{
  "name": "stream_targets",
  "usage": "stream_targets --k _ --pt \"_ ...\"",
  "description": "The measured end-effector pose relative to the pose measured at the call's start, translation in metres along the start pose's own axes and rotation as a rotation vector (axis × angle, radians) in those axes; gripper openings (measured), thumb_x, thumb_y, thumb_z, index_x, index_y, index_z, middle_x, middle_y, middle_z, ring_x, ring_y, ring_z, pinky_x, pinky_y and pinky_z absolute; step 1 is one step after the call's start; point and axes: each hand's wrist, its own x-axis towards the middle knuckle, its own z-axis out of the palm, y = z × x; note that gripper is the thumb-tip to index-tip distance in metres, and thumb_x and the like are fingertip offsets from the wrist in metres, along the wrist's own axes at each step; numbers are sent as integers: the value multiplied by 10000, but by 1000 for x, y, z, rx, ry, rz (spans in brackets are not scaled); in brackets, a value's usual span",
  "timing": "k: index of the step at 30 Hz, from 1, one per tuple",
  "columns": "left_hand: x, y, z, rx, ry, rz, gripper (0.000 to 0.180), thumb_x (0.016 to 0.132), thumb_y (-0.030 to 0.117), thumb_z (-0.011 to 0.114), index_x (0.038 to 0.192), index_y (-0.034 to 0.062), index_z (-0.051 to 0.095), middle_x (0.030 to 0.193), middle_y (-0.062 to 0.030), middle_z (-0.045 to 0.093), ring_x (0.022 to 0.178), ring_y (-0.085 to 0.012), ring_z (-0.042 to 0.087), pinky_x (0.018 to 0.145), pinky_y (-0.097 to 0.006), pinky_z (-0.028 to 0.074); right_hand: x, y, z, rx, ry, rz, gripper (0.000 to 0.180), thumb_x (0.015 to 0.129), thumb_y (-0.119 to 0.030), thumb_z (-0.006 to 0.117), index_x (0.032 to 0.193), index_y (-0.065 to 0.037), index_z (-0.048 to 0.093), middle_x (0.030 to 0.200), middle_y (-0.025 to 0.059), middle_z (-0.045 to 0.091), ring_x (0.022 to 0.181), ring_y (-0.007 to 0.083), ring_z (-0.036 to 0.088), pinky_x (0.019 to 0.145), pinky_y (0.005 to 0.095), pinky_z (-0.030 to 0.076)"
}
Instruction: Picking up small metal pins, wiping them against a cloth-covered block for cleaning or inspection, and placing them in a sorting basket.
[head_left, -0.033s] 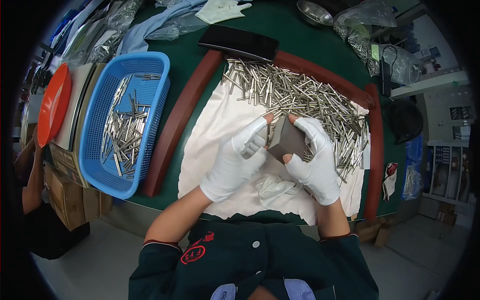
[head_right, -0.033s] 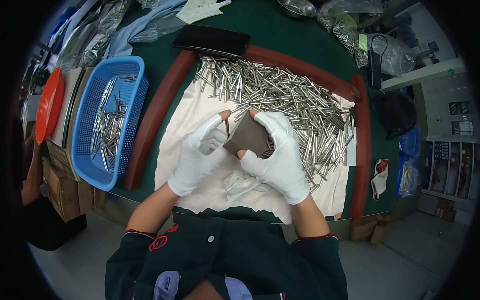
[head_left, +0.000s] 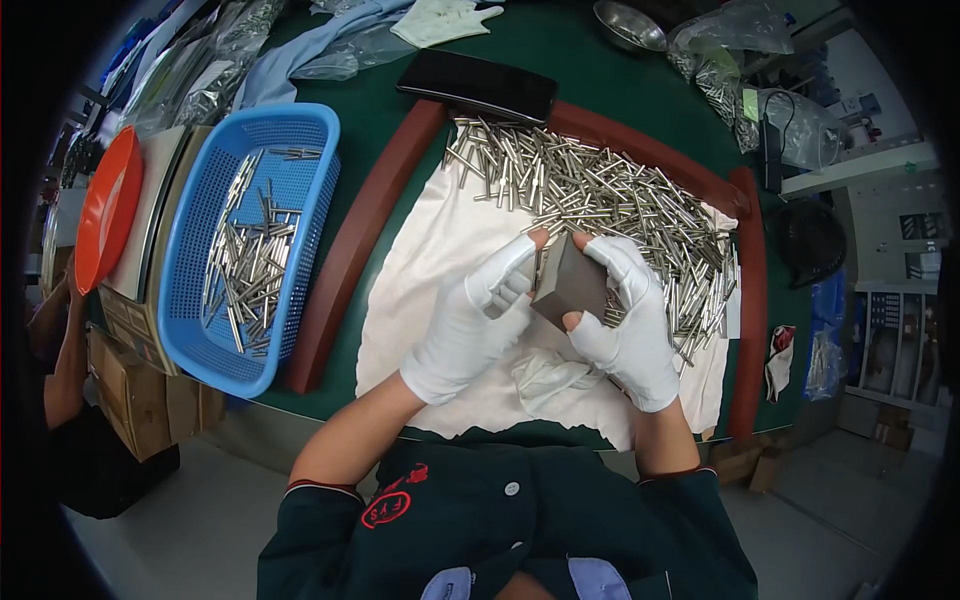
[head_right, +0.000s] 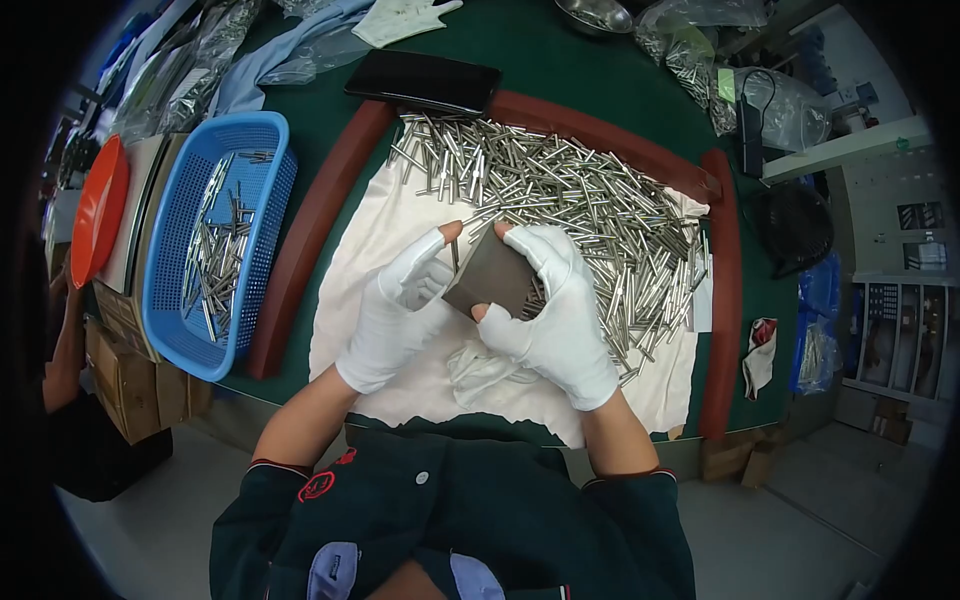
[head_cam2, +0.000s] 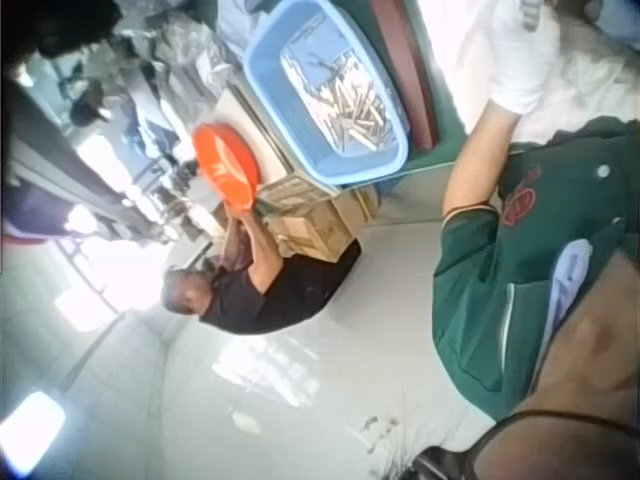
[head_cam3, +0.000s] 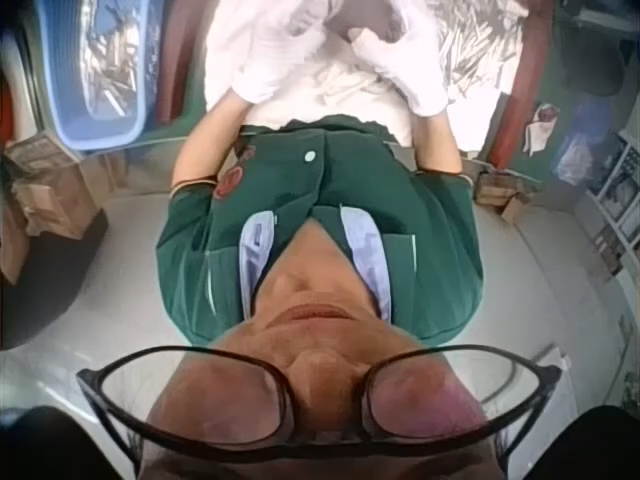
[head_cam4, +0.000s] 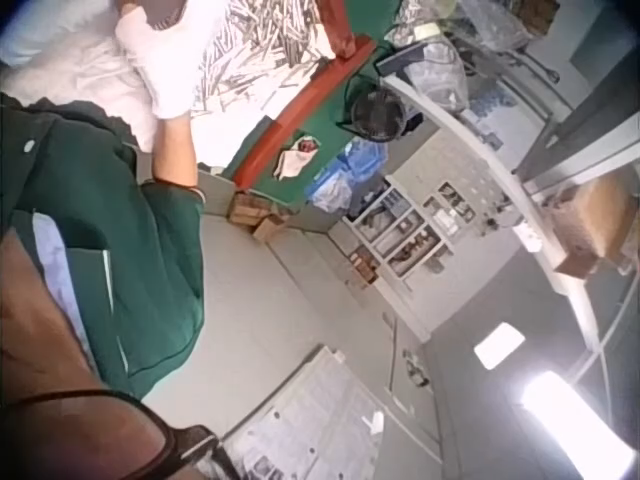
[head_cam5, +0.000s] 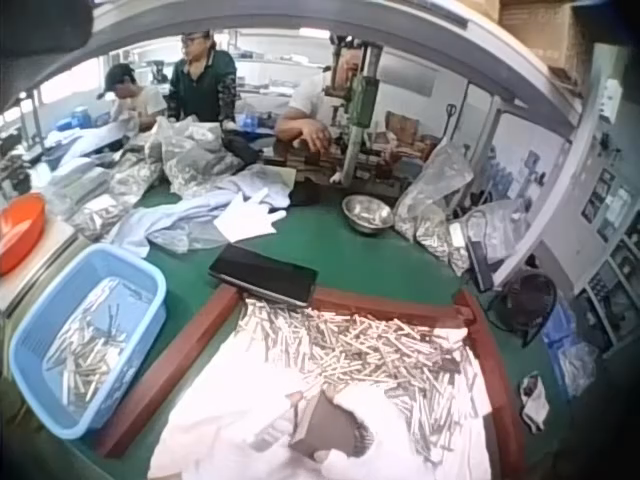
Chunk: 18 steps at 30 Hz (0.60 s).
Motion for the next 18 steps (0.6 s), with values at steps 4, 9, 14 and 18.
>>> stream_targets --k 4,9,14,18 --pt "-6 2 -3 86 -120 -98 679 755 -216 463 1396 -3 392 1346 -107 492 1270 -180 458 1053 -295 381 -2 5 1 -59 18 12 609 582 -145 737 1150 19 590 1037 127 555 971 257 543 879 342 444" --pt "-7 1 -5 110 -161 -57 651 771 -218 448 1386 -8 404 1418 -124 429 1326 -207 400 1102 -323 324 0 6 2 -29 48 10 596 585 -151 737 1137 24 594 1027 131 558 953 260 546 863 343 449" --pt "-1 -8 -3 210 -103 87 641 759 -163 505 1361 56 460 1136 -115 541 991 -186 505 862 -294 413 0 2 -2 -68 -26 -40 585 593 -150 740 1131 27 595 1025 136 560 922 256 558 841 335 461" --pt "1 -7 3 236 14 272 619 756 -107 569 1332 113 515 886 -103 655 691 -167 618 643 -258 498 -1 10 2 -76 123 -20 590 593 -150 737 1137 26 593 1004 135 567 915 253 558 838 336 459"
